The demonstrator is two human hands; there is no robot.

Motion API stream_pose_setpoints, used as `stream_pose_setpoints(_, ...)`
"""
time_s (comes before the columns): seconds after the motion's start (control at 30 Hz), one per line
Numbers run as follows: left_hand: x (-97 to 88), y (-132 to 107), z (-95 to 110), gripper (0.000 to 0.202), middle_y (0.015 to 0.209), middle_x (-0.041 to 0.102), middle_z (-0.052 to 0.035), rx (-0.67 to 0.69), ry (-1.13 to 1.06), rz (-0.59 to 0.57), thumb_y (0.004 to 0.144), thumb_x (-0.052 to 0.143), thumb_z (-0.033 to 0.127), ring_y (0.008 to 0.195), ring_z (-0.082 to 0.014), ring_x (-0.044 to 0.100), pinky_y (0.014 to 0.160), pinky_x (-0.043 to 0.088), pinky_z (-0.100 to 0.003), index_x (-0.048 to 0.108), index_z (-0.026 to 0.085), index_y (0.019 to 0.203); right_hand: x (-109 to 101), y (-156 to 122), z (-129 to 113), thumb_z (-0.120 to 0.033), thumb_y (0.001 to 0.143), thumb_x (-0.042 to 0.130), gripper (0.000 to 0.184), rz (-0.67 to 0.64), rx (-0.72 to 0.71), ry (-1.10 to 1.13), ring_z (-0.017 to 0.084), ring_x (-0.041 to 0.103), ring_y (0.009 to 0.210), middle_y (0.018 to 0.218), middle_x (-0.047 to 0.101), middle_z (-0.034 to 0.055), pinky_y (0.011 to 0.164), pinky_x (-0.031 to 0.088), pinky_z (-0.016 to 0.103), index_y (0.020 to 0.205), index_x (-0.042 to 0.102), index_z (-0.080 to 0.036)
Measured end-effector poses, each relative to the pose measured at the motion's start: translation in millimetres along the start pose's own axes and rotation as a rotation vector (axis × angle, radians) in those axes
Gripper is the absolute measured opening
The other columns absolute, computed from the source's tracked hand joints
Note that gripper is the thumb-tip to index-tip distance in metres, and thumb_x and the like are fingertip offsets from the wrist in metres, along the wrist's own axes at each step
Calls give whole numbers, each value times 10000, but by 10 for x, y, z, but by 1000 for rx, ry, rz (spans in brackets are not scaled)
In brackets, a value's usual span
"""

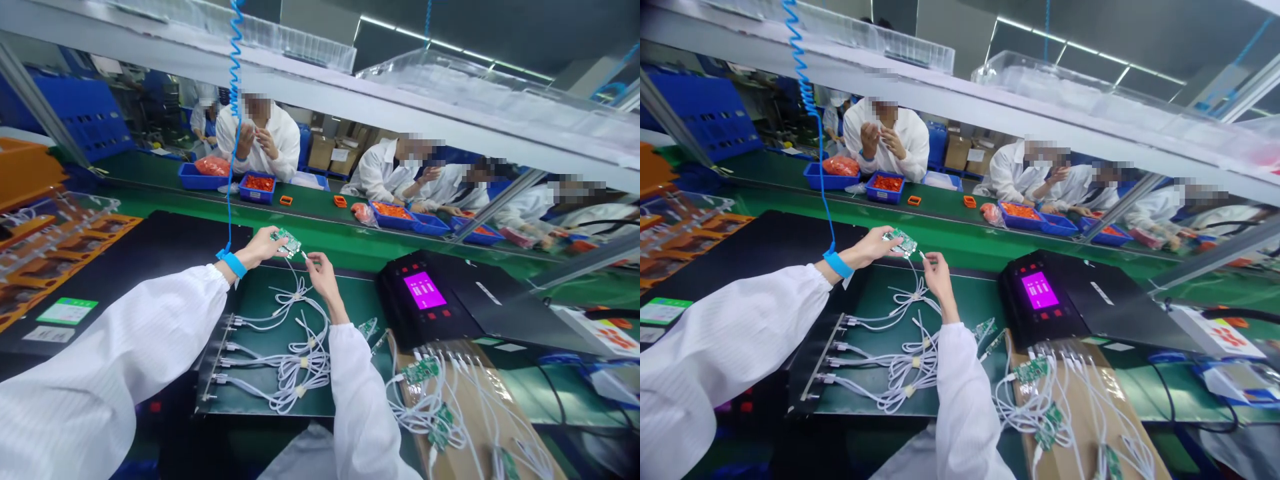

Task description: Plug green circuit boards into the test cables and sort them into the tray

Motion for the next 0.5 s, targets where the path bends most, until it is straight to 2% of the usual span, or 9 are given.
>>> stream_pose_setpoints(0.2, 9, -2, -12, 342, 988, 695, -96, 35, 8, -47, 777, 861, 85, 858, -231, 750, 910, 652, -526, 645, 85, 1043, -2, -113, -129, -569, 889, 629, 424, 11, -100, 167, 197, 689, 918, 1035, 751, 89, 880, 550, 326, 1042, 701, -181)
stream_pose_setpoints(0.33, -6, -11, -7, 310, 993, 699, -100, 52, 34, -55, 786, 863, 120, 909, -243, 741, 922, 651, -537, 650, 90, 1010, -8, -130, -147, -601, 848, 692, 459, 8, -100, 279, 224, 699, 971, 1045, 776, 94, 940, 544, 370, 1036, 731, -184)
stream_pose_setpoints(0.5, -17, 16, -41, 439, 997, 719, -97, 43, 1, -101, 695, 951, 220, 969, -277, 743, 928, 657, -530, 671, 117, 1017, -37, -148, -133, -616, 796, 747, 486, -9, -68, 318, 230, 707, 998, 1059, 783, 93, 962, 539, 374, 1013, 744, -181)
Point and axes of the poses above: each hand's wrist, its own y-axis towards the middle knuckle, its own x-axis out of the palm, z = x × y, the point moved 5 cm from there along y, towards the middle knuckle
